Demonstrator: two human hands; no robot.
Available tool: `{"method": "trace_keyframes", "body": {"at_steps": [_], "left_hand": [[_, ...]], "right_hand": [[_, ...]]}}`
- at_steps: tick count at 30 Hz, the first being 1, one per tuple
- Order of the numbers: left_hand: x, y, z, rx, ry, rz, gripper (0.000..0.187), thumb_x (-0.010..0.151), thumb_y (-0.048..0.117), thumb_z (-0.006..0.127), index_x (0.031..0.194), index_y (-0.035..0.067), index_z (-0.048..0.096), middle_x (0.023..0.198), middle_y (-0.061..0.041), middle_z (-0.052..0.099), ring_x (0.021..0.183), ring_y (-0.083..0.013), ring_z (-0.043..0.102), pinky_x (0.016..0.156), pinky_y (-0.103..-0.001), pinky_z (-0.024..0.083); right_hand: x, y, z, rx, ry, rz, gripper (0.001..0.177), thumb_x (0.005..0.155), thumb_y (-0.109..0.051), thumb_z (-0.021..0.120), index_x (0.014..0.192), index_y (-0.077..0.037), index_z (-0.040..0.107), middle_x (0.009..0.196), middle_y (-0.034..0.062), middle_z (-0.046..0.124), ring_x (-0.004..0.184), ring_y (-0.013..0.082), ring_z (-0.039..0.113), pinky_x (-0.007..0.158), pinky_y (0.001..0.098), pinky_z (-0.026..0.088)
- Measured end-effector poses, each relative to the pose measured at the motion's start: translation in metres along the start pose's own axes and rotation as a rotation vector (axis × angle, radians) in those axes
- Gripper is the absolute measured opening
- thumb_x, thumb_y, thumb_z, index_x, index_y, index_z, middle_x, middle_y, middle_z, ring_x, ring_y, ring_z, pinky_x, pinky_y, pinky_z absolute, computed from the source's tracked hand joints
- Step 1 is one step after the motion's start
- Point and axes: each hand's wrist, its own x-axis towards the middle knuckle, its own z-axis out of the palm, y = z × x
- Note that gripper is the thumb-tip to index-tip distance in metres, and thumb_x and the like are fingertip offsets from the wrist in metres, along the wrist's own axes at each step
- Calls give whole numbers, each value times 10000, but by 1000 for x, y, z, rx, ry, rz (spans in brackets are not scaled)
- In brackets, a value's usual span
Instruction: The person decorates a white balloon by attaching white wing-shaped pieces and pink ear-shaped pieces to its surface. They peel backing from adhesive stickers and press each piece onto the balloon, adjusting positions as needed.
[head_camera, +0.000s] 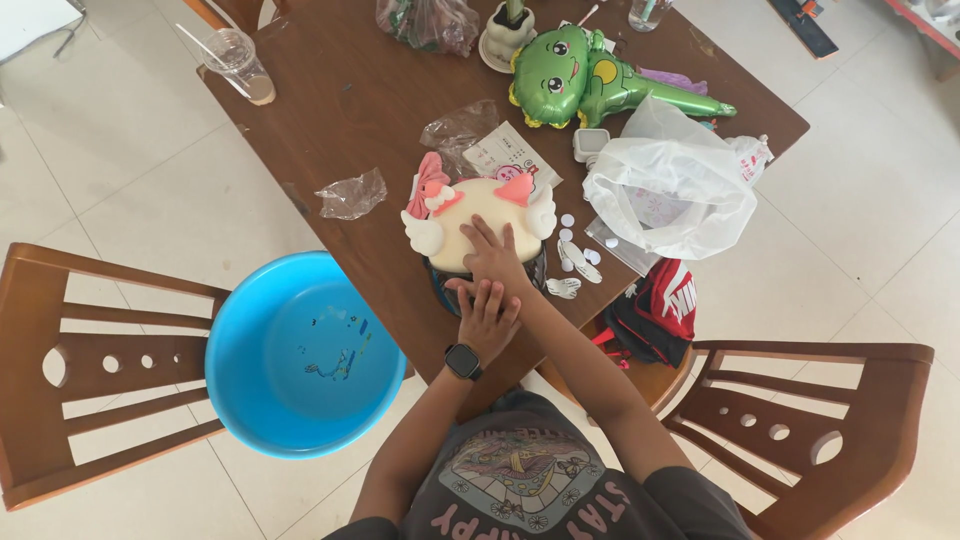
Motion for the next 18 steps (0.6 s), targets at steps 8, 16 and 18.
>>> {"method": "trace_keyframes", "body": {"at_steps": [8, 16, 18], "left_hand": [[-39, -12, 26, 60, -58, 79, 627, 970, 342, 740, 1461, 102, 433, 1631, -182, 264, 1522, -390, 278, 1176, -687, 291], [-22, -2, 18, 148, -181, -68, 478, 975, 98, 602, 1425, -28, 501, 1423, -358, 436, 1358, -516, 461, 1160, -596, 406], [-12, 2, 9, 187, -226, -100, 469, 960, 110, 593, 1395, -53, 524, 1379, -374, 489, 1336, -514, 485, 1141, -580, 412]], "right_hand": [[3, 6, -6, 23, -43, 48, 564, 779, -617, 718, 751, -56, 765, 1509, 116, 438, 1513, 314, 257, 1090, 759, 266], [11, 7, -8, 178, -101, 84, 491, 991, -464, 535, 832, -87, 806, 1531, 6, 482, 1528, 230, 288, 1160, 711, 232], [15, 6, -12, 191, -152, 85, 584, 1021, -500, 462, 825, -67, 801, 1549, 4, 477, 1539, 236, 276, 1162, 724, 212]]}}
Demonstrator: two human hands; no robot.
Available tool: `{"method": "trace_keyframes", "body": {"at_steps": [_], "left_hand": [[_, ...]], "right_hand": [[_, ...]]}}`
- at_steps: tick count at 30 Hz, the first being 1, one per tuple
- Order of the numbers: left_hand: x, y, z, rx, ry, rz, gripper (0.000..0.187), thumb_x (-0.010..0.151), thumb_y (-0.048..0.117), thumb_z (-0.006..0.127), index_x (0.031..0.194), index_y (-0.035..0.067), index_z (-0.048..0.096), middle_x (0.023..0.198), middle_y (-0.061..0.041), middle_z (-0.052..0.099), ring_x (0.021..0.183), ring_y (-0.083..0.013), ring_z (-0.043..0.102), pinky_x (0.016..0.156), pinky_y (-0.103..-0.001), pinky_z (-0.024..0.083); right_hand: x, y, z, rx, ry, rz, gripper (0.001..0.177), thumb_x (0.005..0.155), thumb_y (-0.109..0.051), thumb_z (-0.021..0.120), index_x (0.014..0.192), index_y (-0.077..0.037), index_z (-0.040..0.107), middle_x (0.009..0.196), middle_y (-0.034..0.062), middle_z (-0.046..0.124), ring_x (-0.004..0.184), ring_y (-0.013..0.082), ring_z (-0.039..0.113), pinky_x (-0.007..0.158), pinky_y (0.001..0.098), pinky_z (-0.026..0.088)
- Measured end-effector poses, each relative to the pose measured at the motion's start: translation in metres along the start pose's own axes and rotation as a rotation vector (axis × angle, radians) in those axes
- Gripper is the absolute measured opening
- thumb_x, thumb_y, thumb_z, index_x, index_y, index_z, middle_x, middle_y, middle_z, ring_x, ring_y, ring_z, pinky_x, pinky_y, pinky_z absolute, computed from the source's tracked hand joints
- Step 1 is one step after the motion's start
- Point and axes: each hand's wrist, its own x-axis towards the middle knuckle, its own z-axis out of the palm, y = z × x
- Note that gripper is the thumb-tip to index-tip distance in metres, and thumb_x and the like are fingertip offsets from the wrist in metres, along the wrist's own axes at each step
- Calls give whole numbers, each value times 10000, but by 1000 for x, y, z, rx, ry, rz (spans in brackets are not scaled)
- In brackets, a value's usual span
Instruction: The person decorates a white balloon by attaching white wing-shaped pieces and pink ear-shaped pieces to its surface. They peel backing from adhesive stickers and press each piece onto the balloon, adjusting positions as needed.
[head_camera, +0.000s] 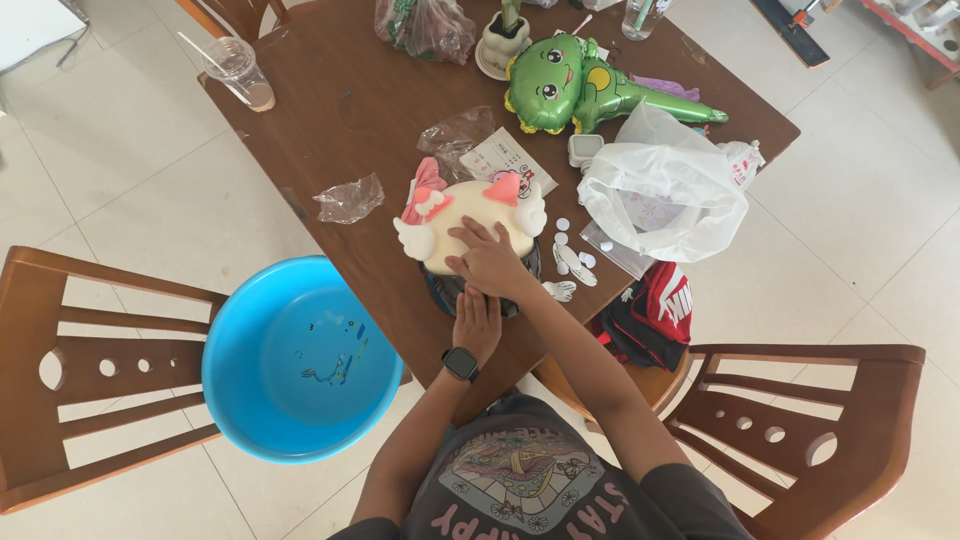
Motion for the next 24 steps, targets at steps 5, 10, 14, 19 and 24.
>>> {"method": "trace_keyframes", "body": {"at_steps": [5, 10, 14, 19, 24], "left_hand": [[12, 2, -20, -38, -101, -46, 434, 929, 133, 590, 1343, 3, 559, 1351, -279, 535, 1309, -468, 517, 1108, -598, 404], [26, 7, -19, -50, -164, -91, 488, 944, 167, 605, 1390, -22, 543, 1409, -261, 521, 1352, -458, 466, 1139, -604, 355], [40, 3, -21, -10, -208, -91, 573, 886, 194, 612, 1417, -6, 534, 1453, -238, 518, 1374, -438, 436, 1119, -593, 316], [65, -11, -46, 45, -207, -39, 567, 911, 170, 574, 1439, -14, 483, 1451, -248, 491, 1374, -461, 439, 1161, -579, 327], [90, -18, -75, 40, -131, -102, 601, 944, 120, 555, 1518, 0, 427, 1492, -228, 488, 1394, -375, 455, 1168, -528, 346]], "right_hand": [[3, -17, -7, -19, -138, 79, 765, 964, -654, 418, 758, -26, 801, 1557, 39, 433, 1532, 272, 213, 1117, 779, 158], [-2, -28, -10, -81, -178, 33, 777, 939, -685, 455, 756, -6, 787, 1556, 92, 415, 1528, 299, 181, 1046, 823, 183], [-6, -26, -6, -65, -83, 19, 686, 958, -611, 491, 744, -20, 767, 1556, 78, 446, 1523, 295, 252, 1066, 796, 224], [-20, -8, -3, 21, 213, -94, 381, 972, -393, 603, 928, -36, 728, 1469, 119, 547, 1448, 324, 399, 1085, 683, 309], [-19, 48, -28, 186, 702, 45, 173, 1002, -104, 665, 1146, -9, 673, 1227, 160, 686, 1163, 369, 600, 1014, 475, 482]]}}
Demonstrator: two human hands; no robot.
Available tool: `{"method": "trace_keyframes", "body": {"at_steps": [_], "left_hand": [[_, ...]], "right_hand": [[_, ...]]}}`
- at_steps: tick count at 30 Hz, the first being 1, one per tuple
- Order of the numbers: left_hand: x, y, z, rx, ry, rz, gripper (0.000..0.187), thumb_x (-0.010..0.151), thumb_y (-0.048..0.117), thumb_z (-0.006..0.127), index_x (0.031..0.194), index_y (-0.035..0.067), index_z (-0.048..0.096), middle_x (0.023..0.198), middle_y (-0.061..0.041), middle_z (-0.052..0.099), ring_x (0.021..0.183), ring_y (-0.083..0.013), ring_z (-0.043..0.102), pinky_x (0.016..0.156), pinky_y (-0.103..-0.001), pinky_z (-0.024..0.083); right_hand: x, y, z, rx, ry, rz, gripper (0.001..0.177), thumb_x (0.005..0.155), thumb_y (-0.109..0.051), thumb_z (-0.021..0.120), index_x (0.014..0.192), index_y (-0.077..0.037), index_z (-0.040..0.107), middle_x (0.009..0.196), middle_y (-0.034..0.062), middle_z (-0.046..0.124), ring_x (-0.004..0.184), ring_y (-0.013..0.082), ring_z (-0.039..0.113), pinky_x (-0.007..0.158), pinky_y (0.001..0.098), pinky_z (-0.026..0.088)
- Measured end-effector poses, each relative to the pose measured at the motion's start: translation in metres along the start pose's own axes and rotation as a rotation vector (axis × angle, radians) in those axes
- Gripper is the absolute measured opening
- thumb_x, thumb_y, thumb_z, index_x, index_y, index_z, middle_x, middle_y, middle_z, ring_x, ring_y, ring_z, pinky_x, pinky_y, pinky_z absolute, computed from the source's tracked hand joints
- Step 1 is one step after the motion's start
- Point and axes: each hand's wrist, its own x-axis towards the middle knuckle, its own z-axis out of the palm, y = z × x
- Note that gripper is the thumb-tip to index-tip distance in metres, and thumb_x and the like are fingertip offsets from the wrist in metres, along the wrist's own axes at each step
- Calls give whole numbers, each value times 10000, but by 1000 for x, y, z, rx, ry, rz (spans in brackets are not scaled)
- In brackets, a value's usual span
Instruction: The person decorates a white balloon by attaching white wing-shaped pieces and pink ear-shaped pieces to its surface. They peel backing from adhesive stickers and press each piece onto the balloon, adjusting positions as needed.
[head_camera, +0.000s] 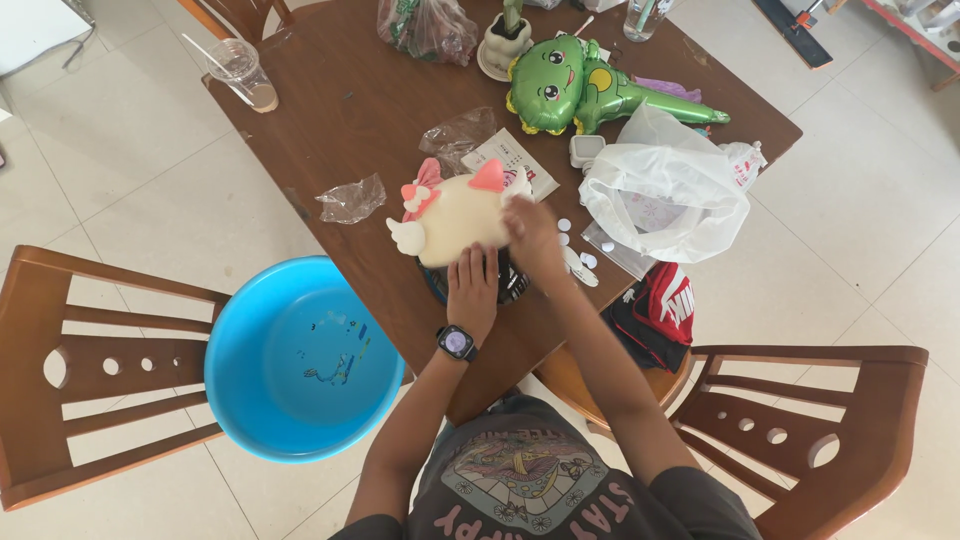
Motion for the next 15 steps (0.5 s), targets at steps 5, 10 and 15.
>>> {"method": "trace_keyframes", "body": {"at_steps": [5, 10, 15], "left_hand": [[6, 2, -16, 9, -37, 4, 636, 928, 142, 576, 1535, 56, 405, 1495, -181, 480, 1399, -347, 444, 1153, -614, 327], [8, 7, -10, -5, -39, 47, 646, 894, 144, 581, 1518, 107, 416, 1486, -156, 470, 1441, -386, 405, 1124, -676, 309], [5, 7, -3, -38, -33, 103, 628, 910, 148, 577, 1522, 132, 437, 1523, -179, 446, 1439, -388, 399, 1117, -646, 328]], "right_hand": [[22, 47, -25, 66, 210, 279, 123, 934, -72, 721, 1047, -24, 706, 1136, 126, 715, 1026, 301, 701, 751, 365, 560], [6, 54, -17, 17, 224, 245, 171, 939, -89, 740, 1096, -28, 710, 1181, 125, 685, 1031, 290, 691, 834, 357, 560], [31, 67, -8, 70, 32, 259, 354, 944, -123, 707, 1285, -39, 660, 1312, 138, 661, 999, 337, 662, 905, 405, 532]]}}
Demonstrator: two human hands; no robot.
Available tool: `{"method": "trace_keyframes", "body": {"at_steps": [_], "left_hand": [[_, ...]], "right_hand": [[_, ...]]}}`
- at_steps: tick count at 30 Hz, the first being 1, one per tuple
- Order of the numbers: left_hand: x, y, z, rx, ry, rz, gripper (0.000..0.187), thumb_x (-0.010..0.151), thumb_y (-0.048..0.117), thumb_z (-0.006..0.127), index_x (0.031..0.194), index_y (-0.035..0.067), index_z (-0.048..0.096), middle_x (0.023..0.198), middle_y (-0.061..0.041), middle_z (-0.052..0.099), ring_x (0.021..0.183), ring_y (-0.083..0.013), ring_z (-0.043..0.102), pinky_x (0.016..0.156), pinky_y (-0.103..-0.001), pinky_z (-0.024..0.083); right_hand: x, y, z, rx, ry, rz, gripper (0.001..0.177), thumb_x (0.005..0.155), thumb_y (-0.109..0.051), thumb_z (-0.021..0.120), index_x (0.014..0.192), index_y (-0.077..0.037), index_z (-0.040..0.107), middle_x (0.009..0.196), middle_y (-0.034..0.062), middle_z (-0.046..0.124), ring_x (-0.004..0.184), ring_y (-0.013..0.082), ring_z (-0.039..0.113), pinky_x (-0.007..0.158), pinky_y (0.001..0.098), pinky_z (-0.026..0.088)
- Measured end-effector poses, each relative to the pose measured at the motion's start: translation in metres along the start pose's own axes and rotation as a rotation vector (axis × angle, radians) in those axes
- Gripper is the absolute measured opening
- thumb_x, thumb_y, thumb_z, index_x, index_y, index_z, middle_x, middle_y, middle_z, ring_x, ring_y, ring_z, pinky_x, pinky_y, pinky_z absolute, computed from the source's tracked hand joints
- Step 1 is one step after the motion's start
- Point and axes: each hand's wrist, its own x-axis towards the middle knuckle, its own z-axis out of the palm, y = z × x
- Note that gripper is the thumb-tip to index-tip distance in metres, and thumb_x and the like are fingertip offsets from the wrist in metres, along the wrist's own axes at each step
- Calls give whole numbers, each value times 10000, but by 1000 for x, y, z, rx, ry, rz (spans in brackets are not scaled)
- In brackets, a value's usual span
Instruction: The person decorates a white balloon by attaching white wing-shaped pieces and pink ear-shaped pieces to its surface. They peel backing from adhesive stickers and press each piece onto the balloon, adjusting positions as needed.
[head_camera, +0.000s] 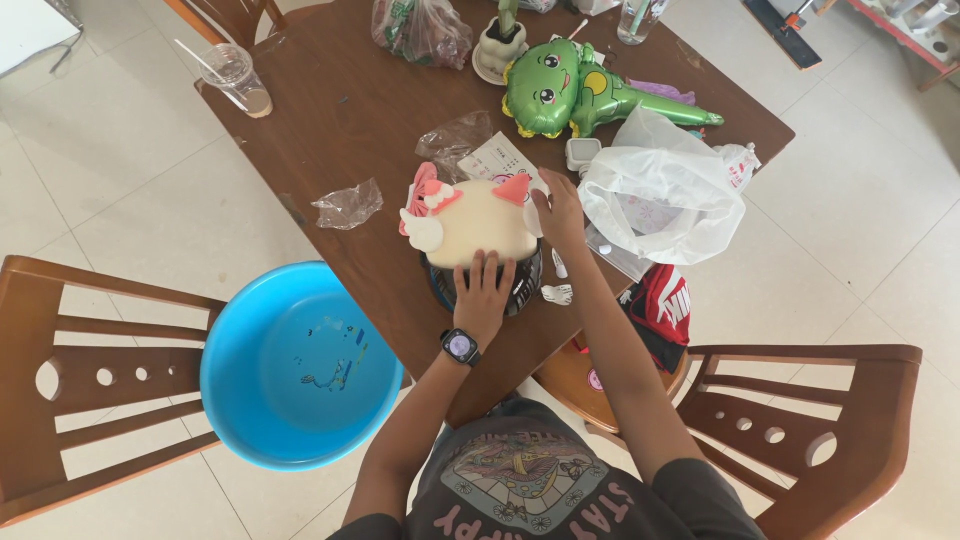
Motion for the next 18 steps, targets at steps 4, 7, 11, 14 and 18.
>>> {"method": "trace_keyframes", "body": {"at_steps": [4, 7, 11, 14, 18], "left_hand": [[0, 2, 2, 4, 1, 2, 598, 922, 151, 571, 1507, 154, 449, 1559, -188, 423, 1442, -373, 402, 1114, -622, 340], [1, 1, 2, 7, -8, 4, 607, 920, 150, 575, 1513, 149, 446, 1565, -188, 416, 1442, -374, 403, 1113, -619, 340], [1, 0, 0, 16, -47, 15, 653, 889, 139, 588, 1524, 142, 434, 1563, -189, 416, 1433, -377, 402, 1108, -619, 338], [0, -2, -1, 21, -27, 21, 670, 886, 127, 597, 1532, 150, 426, 1566, -183, 420, 1437, -370, 403, 1112, -619, 333], [0, -2, 0, -7, -20, 24, 666, 888, 127, 602, 1529, 138, 422, 1561, -189, 423, 1436, -380, 403, 1112, -632, 332]], "right_hand": [[15, 6, 6, -98, -27, -159, 354, 933, -106, 718, 1276, -30, 681, 1332, 169, 655, 1167, 402, 636, 997, 462, 503], [13, 7, 9, -134, -39, -154, 317, 913, -98, 718, 1224, -37, 696, 1317, 172, 666, 1160, 399, 649, 993, 464, 507], [3, 6, 13, -7, -81, -78, 338, 934, -61, 680, 1269, -18, 670, 1309, 183, 664, 1169, 384, 664, 981, 421, 540], [3, 3, 14, -15, -42, -141, 303, 935, -26, 675, 1237, -12, 675, 1303, 183, 676, 1179, 371, 678, 992, 403, 554], [3, 0, 12, 27, -43, -147, 380, 923, 52, 582, 1295, 2, 642, 1323, 211, 660, 1184, 387, 659, 978, 410, 552]]}}
